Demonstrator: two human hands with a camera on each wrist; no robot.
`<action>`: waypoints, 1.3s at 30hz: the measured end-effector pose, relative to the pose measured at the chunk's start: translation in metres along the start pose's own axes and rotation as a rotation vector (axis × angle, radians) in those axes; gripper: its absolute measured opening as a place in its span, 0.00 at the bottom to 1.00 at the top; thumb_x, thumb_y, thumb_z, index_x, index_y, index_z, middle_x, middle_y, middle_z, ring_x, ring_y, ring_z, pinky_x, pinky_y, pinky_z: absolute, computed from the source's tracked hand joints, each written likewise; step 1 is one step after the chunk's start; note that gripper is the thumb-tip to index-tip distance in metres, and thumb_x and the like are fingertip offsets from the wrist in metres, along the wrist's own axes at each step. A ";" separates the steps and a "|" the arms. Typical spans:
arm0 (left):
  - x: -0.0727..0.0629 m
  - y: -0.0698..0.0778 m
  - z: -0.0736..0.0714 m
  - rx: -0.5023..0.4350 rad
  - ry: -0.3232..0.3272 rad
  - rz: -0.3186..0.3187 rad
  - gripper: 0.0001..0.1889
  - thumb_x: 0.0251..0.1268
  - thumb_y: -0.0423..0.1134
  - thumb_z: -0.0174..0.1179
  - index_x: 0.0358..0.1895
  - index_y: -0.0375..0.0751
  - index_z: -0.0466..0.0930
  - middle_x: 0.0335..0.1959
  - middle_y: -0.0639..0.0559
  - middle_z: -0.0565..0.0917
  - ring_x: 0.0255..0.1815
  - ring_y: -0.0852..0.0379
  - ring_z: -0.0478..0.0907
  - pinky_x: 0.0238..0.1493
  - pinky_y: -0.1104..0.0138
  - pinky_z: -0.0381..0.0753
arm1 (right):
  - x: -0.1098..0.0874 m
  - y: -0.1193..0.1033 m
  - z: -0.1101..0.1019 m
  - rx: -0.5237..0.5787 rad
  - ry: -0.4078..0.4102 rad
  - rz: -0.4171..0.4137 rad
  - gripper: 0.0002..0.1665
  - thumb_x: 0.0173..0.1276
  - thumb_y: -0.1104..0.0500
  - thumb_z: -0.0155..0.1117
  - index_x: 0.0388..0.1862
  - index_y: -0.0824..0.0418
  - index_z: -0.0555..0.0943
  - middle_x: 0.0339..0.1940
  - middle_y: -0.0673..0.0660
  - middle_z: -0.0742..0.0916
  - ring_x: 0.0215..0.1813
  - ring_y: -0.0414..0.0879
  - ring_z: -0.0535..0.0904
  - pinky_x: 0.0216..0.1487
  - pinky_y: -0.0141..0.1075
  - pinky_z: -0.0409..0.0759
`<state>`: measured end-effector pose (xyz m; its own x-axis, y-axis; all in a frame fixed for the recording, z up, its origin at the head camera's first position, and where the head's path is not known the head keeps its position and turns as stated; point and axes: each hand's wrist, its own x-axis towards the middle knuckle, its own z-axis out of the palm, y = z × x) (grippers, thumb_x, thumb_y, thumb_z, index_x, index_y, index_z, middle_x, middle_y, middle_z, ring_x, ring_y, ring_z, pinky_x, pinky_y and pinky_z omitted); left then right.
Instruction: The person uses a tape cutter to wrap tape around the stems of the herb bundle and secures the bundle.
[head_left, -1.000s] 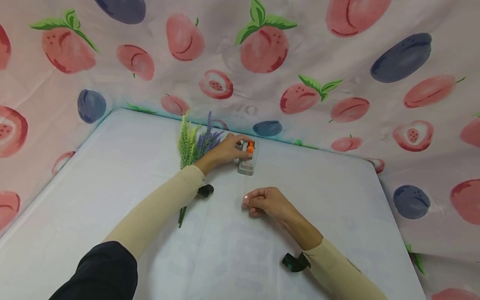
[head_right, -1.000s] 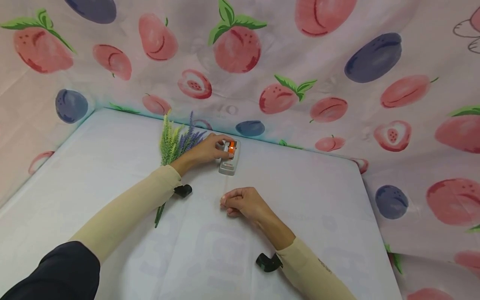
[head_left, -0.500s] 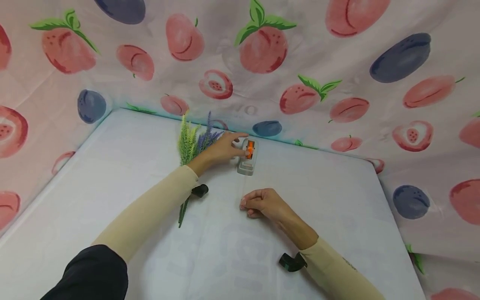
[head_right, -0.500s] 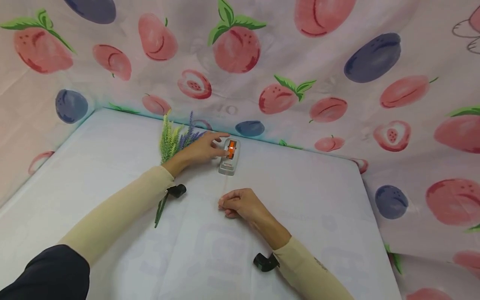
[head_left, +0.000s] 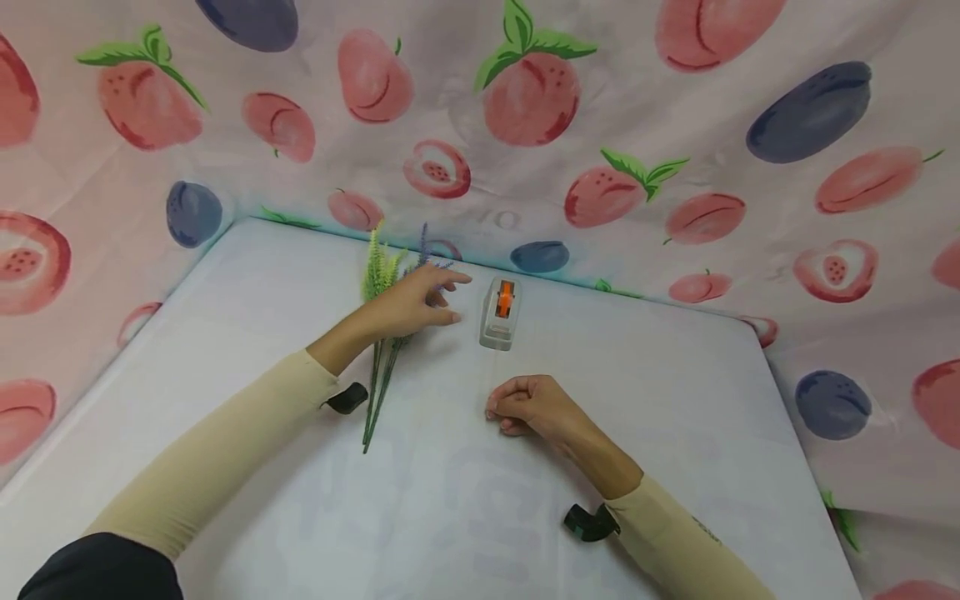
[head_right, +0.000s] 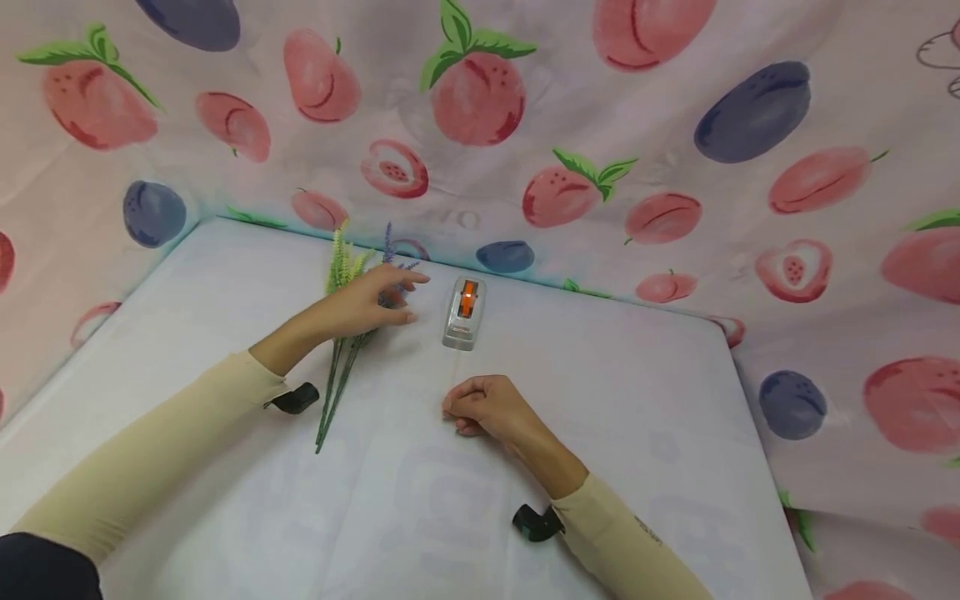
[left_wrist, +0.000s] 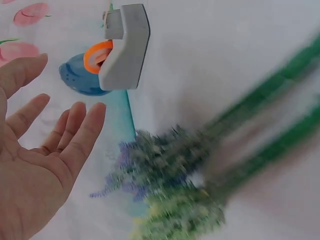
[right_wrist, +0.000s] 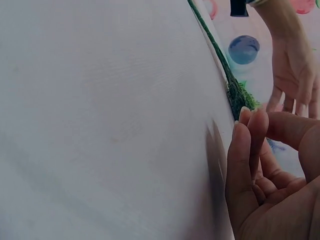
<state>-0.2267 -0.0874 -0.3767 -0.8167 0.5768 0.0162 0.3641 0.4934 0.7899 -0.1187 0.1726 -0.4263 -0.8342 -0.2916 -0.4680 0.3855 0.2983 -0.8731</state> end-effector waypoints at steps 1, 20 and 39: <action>-0.005 -0.001 -0.001 0.005 -0.003 -0.001 0.33 0.70 0.41 0.66 0.76 0.46 0.68 0.64 0.40 0.72 0.59 0.45 0.77 0.59 0.51 0.78 | 0.000 0.000 0.000 0.001 -0.002 -0.002 0.10 0.70 0.65 0.67 0.46 0.70 0.83 0.36 0.59 0.91 0.27 0.40 0.80 0.35 0.31 0.85; -0.078 -0.027 -0.018 0.051 0.007 -0.069 0.34 0.68 0.37 0.67 0.76 0.40 0.67 0.64 0.37 0.73 0.58 0.42 0.76 0.53 0.50 0.78 | -0.003 -0.003 -0.002 -0.017 -0.016 -0.015 0.10 0.71 0.66 0.65 0.47 0.72 0.82 0.38 0.61 0.91 0.28 0.40 0.81 0.36 0.32 0.85; -0.108 -0.045 -0.009 0.020 -0.070 -0.201 0.29 0.69 0.39 0.67 0.71 0.36 0.72 0.55 0.37 0.74 0.51 0.47 0.78 0.50 0.55 0.78 | -0.002 -0.004 -0.001 -0.015 -0.021 -0.020 0.09 0.71 0.66 0.65 0.46 0.70 0.81 0.37 0.61 0.90 0.29 0.41 0.81 0.36 0.32 0.85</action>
<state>-0.1591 -0.1776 -0.4089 -0.8412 0.5088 -0.1833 0.2063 0.6151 0.7609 -0.1193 0.1732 -0.4223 -0.8329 -0.3169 -0.4536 0.3630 0.3058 -0.8802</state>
